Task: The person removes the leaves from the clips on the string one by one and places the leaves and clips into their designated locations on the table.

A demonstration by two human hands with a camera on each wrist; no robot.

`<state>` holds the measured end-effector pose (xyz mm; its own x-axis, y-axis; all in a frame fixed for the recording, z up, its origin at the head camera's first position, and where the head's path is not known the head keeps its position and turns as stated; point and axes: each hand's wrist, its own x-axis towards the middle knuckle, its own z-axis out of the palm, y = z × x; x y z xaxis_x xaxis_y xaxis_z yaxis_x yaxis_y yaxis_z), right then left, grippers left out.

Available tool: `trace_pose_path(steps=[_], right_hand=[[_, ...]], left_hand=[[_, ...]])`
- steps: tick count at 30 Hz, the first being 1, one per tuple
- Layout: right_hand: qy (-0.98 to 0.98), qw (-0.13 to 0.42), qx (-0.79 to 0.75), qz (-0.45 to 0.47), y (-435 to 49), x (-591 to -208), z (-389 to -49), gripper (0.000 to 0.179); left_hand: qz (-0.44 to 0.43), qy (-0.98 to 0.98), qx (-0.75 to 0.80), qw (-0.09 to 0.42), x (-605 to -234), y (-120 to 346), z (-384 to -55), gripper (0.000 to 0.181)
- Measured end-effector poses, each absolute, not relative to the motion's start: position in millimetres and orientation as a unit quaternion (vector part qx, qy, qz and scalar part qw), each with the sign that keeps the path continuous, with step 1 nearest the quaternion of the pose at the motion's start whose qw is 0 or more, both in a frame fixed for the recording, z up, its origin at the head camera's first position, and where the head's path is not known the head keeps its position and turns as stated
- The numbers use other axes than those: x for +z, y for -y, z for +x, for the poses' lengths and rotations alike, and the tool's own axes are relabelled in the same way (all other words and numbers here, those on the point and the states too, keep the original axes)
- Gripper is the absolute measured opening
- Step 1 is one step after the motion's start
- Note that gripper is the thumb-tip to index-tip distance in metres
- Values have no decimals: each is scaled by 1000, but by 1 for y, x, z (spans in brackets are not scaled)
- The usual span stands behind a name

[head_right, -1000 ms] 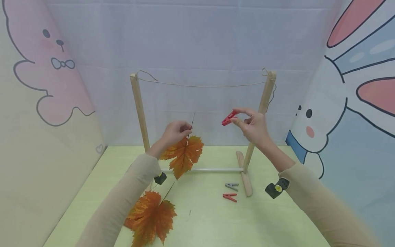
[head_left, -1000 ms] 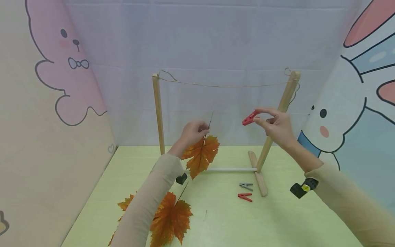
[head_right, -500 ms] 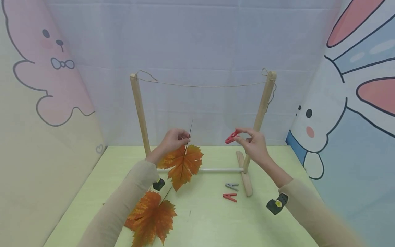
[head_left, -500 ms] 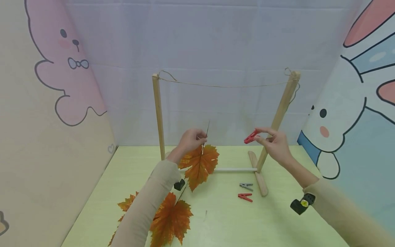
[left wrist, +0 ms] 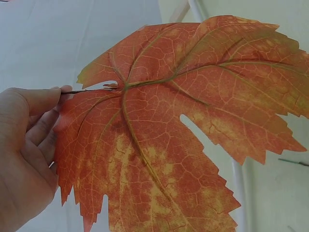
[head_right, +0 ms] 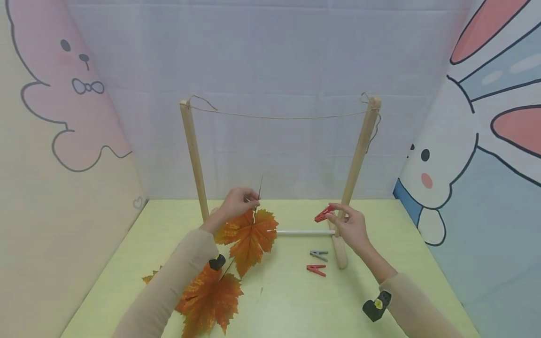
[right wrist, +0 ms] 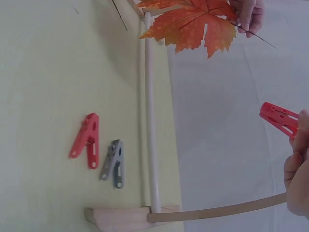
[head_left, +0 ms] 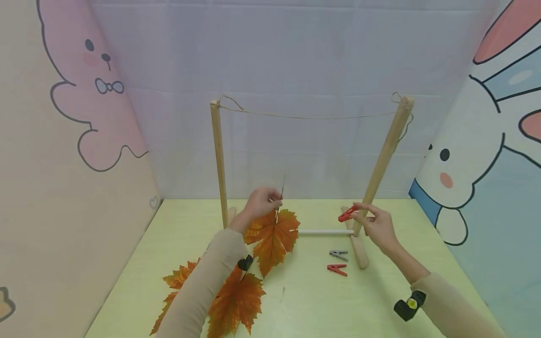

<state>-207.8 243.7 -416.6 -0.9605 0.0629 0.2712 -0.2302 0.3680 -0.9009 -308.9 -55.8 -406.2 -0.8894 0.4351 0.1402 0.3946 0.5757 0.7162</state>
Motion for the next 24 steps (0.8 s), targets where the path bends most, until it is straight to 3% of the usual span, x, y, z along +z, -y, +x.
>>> trace_pose_path(steps=[7,24], right_hand=[[816,109,567,-7,-253,-461,-207,38],[812,76,575,-56,-261,-504,-196,45]], left_hand=[[216,-882,418,37,-423,54,-304,9],[173,-872,454,64,-460,62,-299,12]])
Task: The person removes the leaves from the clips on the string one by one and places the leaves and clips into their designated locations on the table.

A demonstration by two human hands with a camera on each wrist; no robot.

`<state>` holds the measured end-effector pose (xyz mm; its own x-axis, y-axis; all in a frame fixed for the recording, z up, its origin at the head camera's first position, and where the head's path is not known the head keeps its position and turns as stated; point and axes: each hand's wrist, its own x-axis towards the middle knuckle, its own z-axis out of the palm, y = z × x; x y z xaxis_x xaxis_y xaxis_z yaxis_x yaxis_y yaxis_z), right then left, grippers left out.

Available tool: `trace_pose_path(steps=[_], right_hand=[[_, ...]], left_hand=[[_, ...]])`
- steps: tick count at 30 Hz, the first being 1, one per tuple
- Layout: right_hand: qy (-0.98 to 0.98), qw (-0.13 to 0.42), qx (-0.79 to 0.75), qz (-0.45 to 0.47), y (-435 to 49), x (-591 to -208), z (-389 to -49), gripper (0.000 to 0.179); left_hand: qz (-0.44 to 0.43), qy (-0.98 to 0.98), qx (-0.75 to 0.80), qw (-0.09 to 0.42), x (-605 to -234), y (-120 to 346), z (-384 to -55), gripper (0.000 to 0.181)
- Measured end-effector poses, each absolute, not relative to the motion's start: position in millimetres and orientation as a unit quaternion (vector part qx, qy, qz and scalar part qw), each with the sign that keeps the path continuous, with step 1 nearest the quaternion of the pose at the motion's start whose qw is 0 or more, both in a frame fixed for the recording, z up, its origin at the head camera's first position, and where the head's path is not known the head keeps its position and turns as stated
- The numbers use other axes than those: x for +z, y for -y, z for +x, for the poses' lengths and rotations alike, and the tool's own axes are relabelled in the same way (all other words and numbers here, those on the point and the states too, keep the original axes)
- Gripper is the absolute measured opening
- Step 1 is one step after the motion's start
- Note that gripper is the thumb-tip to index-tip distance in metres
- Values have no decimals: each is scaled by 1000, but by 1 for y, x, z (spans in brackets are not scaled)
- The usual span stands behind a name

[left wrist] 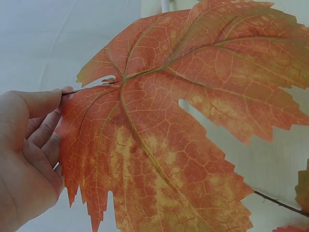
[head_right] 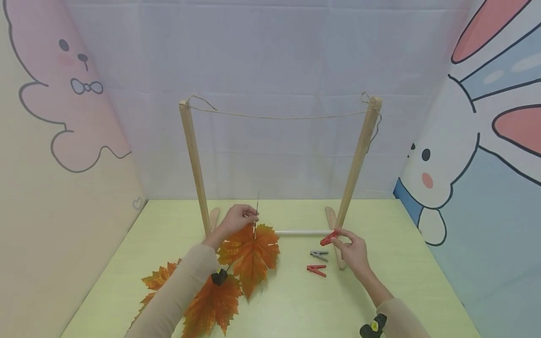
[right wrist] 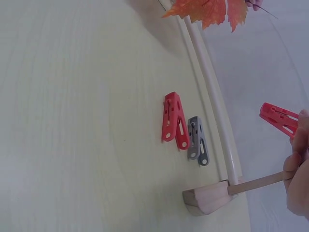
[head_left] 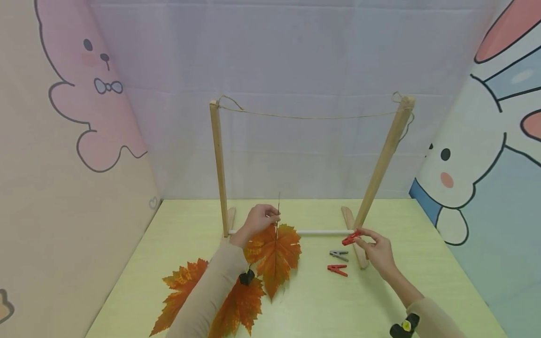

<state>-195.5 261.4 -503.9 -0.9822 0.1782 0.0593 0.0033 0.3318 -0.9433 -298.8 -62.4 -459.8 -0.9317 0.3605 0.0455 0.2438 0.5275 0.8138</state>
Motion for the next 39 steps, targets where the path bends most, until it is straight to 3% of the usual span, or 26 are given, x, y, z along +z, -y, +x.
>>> trace_pose_path(steps=[19,39], right_hand=[[813,66,573,-81,-256,-526,-186,42],[810,44,575,-112,-258,-542,-179,40]], left_hand=[[118,-849,493,145,-493,80,-283,14],[174,-815,509,213,-526,89,-270,19]])
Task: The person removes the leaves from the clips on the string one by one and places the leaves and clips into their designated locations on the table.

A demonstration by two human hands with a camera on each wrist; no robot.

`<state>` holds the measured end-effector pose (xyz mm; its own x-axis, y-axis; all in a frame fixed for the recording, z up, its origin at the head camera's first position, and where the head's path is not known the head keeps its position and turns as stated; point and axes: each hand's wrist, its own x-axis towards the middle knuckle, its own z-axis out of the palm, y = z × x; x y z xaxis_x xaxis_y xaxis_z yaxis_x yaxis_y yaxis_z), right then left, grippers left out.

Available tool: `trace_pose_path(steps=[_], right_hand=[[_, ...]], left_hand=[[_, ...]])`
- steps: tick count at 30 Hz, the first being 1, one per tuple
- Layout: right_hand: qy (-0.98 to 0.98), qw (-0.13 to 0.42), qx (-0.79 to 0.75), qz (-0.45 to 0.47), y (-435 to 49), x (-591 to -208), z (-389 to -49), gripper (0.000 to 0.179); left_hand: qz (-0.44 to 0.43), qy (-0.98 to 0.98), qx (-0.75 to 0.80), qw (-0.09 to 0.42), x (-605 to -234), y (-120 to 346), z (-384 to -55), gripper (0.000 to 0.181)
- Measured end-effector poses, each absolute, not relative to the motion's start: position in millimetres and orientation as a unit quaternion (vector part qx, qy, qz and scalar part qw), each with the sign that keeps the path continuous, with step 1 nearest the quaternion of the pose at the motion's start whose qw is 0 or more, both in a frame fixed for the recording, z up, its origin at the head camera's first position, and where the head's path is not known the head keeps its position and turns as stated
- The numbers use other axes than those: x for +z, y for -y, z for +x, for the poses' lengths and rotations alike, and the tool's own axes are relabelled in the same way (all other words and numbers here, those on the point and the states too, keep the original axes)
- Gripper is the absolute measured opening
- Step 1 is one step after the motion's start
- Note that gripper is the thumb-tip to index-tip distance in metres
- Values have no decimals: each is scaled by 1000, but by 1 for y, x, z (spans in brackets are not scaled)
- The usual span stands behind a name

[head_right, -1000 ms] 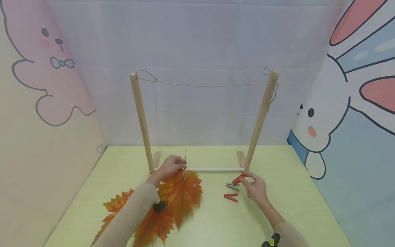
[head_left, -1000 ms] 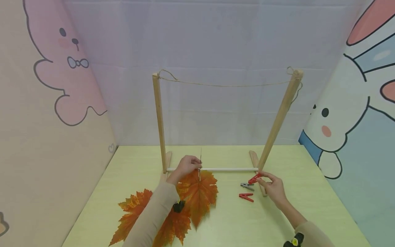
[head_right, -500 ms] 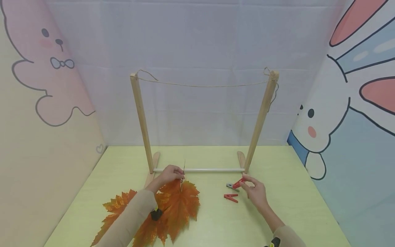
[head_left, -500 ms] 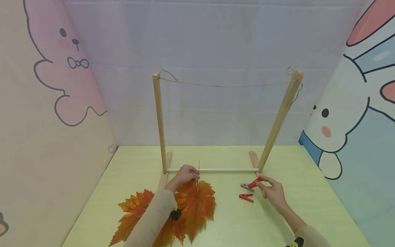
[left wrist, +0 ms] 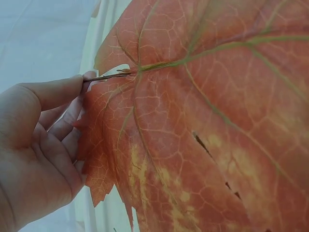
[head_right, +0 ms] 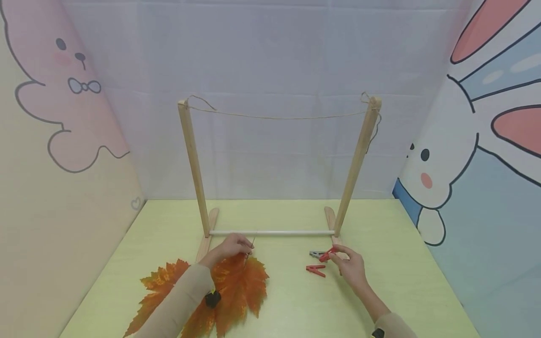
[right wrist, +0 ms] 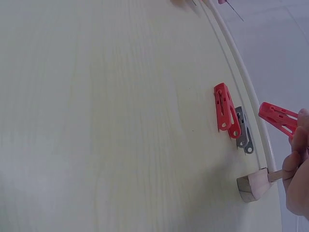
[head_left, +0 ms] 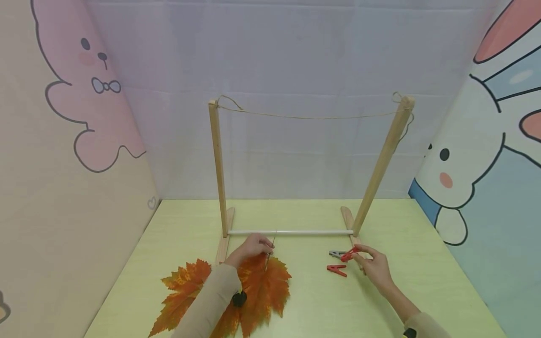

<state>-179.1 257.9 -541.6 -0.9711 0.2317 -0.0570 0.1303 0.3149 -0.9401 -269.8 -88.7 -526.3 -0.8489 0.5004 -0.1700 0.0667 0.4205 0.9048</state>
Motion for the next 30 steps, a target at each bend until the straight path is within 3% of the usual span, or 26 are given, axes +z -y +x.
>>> trace_pose_path(steps=[13,23,27,30], right_hand=[[802,42,587,-99,-253,-545,-177,41],[804,41,583,-112,-252,-549,-176,39],[802,34,584,-118,-252,-551,-175,37],[798,30,589,-119,-252,-555,-176,38]], left_hand=[[177,-845,443,243,-530,87,-262,15],[183,-841,413,297,-534,90,-262,11],[195,-834,425,292,-537,91,-261,10],[222,-832,432,268,-561,95,-272,9]])
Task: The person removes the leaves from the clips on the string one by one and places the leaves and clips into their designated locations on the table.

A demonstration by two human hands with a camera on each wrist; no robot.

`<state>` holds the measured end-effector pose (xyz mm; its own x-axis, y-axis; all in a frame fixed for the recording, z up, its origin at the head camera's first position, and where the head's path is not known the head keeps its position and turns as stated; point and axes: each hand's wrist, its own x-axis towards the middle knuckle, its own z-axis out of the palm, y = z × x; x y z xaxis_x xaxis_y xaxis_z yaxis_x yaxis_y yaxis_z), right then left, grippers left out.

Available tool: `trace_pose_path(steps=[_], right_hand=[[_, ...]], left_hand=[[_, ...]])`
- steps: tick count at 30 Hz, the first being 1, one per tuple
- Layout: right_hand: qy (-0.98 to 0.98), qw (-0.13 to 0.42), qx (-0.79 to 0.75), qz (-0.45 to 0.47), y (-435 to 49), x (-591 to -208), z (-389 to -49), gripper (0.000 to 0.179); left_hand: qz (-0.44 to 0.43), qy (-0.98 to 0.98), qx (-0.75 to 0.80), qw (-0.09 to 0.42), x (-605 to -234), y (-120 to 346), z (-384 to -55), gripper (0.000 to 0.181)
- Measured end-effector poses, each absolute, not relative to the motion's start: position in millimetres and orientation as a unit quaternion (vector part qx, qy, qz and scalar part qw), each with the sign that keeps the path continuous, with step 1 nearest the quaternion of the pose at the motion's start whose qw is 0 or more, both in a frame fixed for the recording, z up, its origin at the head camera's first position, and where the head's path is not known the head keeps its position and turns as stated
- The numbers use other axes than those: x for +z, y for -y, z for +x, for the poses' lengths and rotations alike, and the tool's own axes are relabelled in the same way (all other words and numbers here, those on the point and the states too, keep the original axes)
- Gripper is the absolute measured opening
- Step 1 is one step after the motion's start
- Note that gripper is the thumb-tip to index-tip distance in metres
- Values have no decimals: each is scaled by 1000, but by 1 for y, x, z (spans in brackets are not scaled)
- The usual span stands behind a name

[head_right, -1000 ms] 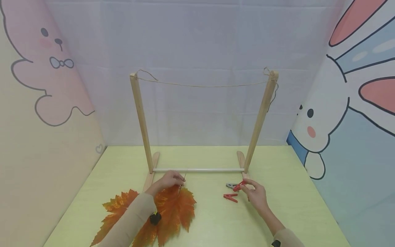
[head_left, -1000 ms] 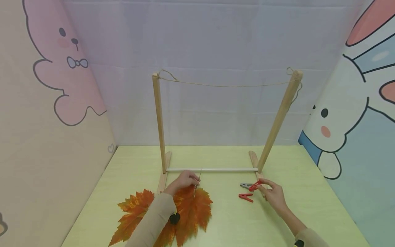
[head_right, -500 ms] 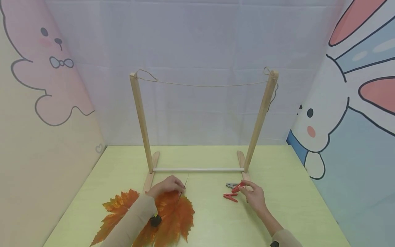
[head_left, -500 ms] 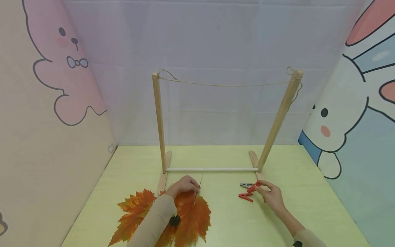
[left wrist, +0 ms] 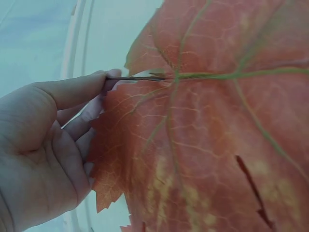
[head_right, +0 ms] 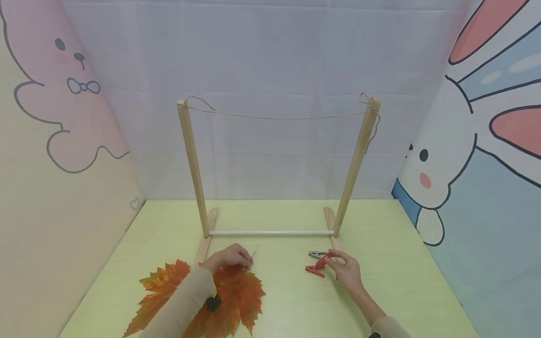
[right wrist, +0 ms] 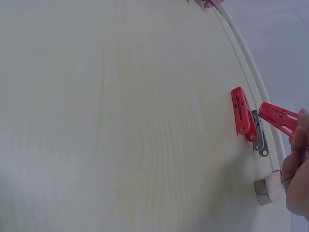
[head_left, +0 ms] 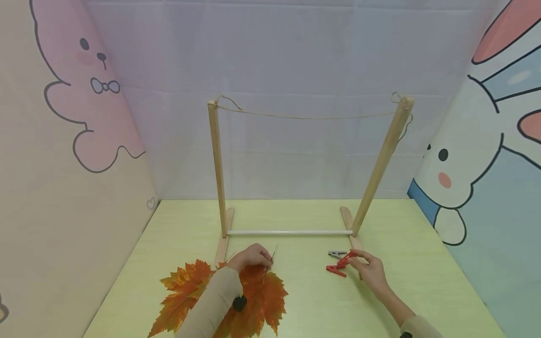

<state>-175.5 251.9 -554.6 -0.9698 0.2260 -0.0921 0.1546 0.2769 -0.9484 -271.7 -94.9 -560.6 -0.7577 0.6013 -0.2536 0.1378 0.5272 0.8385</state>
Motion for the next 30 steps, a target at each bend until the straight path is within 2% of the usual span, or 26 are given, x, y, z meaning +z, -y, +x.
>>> trace_pose_path(steps=[2,5,6,9,11,13,16,20,23,30], right_hand=[[794,36,596,-111,-252,-558,-175,38],[785,51,611,-89,-252,-563,-174,39],[780,61,618,-73,-252,-564,-173,38],[778,76,621,-55,-252,-566,-171,36],[781,78,617,-56,-251,-567,-170,36],[786,70,610,-72,-249,-566,-169,36],[787,57,607,-88,-247,-566,-168,36],[784,47,611,-95,-246,-566,-166,36],[787,49,609,-89,-246,-566,-165,37],[800,46,591,-95,-244,-565,-160,35]], left_hand=[[226,-833,434,260,-587,97,-284,9],[252,-843,423,217,-612,99,-296,12],[242,-844,424,223,-622,98,-301,14],[231,-869,393,191,-608,96,-295,16],[224,-875,385,189,-625,97,-303,18],[262,-869,390,152,-641,102,-312,21],[272,-869,391,137,-645,102,-314,21],[217,-886,383,147,-586,94,-283,16],[201,-887,391,139,-562,90,-268,16],[190,-883,408,136,-559,88,-264,14]])
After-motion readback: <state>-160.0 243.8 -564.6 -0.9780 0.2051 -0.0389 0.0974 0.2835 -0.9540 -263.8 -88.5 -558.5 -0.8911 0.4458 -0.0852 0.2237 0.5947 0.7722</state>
